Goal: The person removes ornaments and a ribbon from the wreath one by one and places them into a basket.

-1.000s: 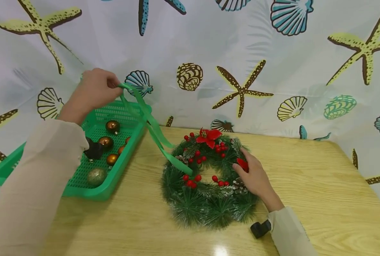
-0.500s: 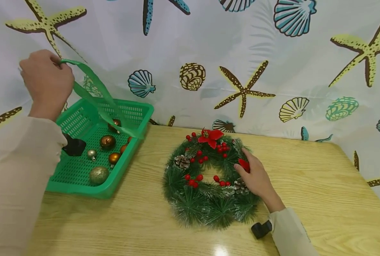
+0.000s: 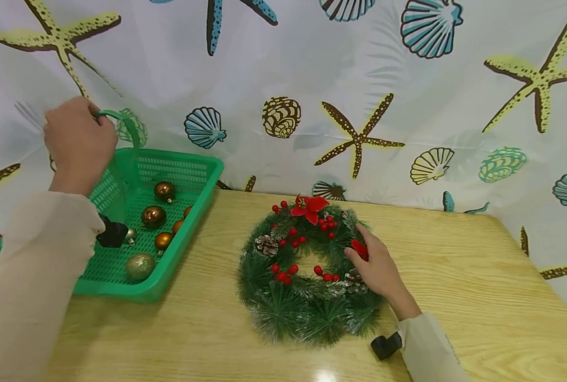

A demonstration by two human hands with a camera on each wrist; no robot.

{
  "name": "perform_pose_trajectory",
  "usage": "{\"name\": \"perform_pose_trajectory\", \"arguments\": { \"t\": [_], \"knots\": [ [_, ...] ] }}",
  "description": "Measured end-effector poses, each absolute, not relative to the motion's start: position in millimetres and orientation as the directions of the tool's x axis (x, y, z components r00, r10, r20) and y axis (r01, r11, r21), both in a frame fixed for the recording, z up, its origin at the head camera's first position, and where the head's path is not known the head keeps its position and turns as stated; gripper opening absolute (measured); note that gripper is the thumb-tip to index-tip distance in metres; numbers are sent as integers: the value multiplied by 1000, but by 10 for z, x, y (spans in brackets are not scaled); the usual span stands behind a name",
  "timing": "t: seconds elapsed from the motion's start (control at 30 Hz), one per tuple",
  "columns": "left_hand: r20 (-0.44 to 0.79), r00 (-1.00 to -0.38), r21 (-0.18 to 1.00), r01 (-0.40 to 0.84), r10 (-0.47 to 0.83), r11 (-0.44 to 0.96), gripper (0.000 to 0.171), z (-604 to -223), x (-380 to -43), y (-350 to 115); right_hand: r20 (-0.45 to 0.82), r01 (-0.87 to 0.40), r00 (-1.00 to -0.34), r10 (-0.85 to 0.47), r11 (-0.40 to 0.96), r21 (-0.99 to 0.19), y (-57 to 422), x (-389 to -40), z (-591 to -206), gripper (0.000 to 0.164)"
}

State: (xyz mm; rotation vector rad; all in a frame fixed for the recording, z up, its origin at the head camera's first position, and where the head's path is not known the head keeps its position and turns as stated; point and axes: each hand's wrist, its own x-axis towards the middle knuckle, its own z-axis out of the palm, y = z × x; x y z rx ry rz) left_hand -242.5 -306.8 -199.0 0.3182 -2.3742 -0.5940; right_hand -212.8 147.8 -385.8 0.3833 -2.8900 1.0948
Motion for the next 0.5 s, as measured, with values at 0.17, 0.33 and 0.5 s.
{"name": "perform_pose_trajectory", "arguments": {
  "t": [0.17,0.33,0.5],
  "knots": [
    [495,-827,440,-26,-266,898,25,-2220,-2423,-3102,110,-241,-968,-225,718,-653,1433,-2133,-3862,64],
    [331,-932,407,-1,-149,913,31,-2497,-2429,-3164,92,-226,-971,-221,719,-657,1435,-2104,-3862,65],
    [57,-998,367,-11,-35,930,41,-2681,-2497,-3238,86,-218,-972,-217,717,-662,1428,-2087,-3872,66]
  ]
}}
